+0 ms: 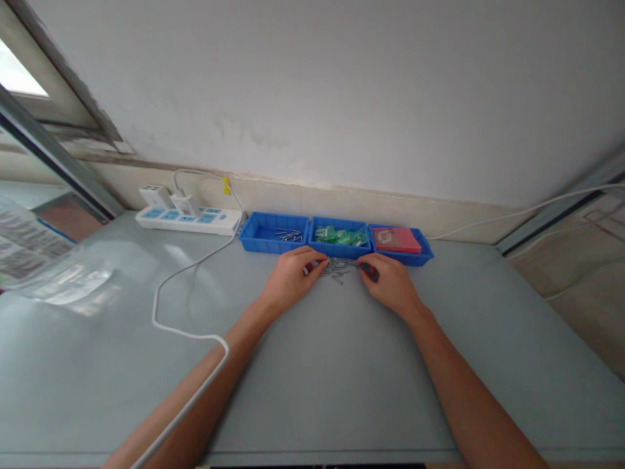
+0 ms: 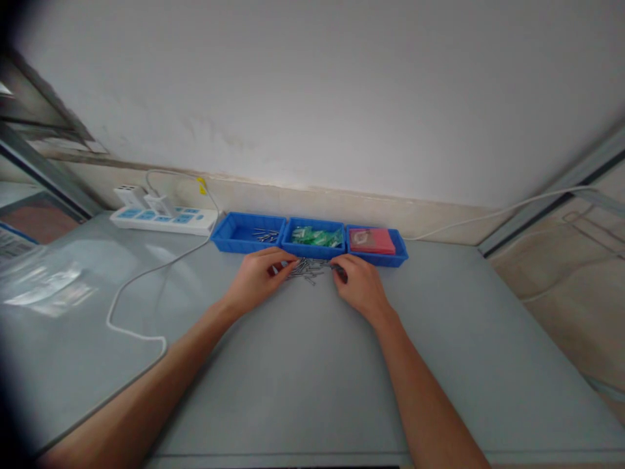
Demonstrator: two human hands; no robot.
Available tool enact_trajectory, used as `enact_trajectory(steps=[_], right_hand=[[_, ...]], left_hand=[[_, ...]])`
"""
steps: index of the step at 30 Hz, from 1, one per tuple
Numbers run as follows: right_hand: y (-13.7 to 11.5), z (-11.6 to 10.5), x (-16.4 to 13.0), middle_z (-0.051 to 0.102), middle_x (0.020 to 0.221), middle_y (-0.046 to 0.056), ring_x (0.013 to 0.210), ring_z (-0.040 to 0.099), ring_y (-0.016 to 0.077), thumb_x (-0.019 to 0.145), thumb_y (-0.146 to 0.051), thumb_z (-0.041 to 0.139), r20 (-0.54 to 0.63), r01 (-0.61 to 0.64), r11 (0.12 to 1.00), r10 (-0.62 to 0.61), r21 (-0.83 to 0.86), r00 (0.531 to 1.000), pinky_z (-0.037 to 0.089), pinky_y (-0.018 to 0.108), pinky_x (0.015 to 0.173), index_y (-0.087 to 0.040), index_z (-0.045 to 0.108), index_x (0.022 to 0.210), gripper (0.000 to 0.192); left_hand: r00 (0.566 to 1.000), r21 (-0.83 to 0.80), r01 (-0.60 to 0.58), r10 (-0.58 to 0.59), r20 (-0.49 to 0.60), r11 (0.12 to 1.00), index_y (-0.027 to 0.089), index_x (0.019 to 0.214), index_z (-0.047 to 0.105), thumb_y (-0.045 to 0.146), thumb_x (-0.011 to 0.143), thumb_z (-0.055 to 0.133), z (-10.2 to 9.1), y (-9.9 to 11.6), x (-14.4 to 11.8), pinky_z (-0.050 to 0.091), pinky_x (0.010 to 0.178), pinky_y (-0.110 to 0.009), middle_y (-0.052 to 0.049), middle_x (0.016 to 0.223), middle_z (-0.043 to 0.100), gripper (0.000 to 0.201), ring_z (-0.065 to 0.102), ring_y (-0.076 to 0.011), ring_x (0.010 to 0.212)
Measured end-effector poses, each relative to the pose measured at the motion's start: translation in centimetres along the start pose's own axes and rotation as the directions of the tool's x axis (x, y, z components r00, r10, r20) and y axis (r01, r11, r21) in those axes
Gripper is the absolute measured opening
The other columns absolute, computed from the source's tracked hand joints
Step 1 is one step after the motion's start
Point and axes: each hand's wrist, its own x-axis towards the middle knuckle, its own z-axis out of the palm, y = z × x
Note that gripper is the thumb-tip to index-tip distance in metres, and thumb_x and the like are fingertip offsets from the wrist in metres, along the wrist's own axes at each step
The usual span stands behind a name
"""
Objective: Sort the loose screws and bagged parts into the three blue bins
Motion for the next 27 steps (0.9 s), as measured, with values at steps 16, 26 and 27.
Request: enact_trajectory(steps=[16,26,27], right_hand=[[-1.2,0.3,0.5,0.073,0.1,0.005,0.095,0.067,0.0231,0.096,-0.02,0.06,-0.243,0.066,0.933,0.024,0.355,0.97,0.054,0.042,0.092,-0.027,0.067,0.122,0.028],[-2.3,1.1,0.8,0.076,0.092,0.002,0.088,0.074,0.0194,0.078,-0.035,0.084,-0.001,-0.14,0.491,0.275,0.86,0.962,0.061,0.037,0.087,-0.027,0.067,0.119,0.045],[-2.5,1.1,0.8,0.076,0.092,0.001,0.087,0.075,0.0194,0.076,-0.035,0.086,0.03,-0.161,0.46,0.278,0.873,0.96,0.062,0.036,0.087,-0.027,0.066,0.119,0.048]], left_hand=[[0.945,-0.346,0.324,-0.282,0.167,0.881,0.016,0.096,0.079,0.044,0.089,0.068,0.6,0.8,0.0,0.043,0.047,-0.02,-0.002,0.064,0.071,0.032,0.061,-0.0127,0.051],[0.99,-0.295,0.144,-0.139,0.04,0.945,0.02,0.114,0.075,0.034,0.09,0.068,0.6,1.6,0.0,0.051,0.054,-0.019,-0.004,0.093,0.078,0.029,0.062,-0.01,0.057],[0.993,-0.295,0.115,-0.11,0.035,0.949,0.02,0.115,0.075,0.033,0.091,0.068,0.6,1.7,0.0,0.052,0.055,-0.019,-0.005,0.096,0.078,0.028,0.063,-0.0099,0.059]])
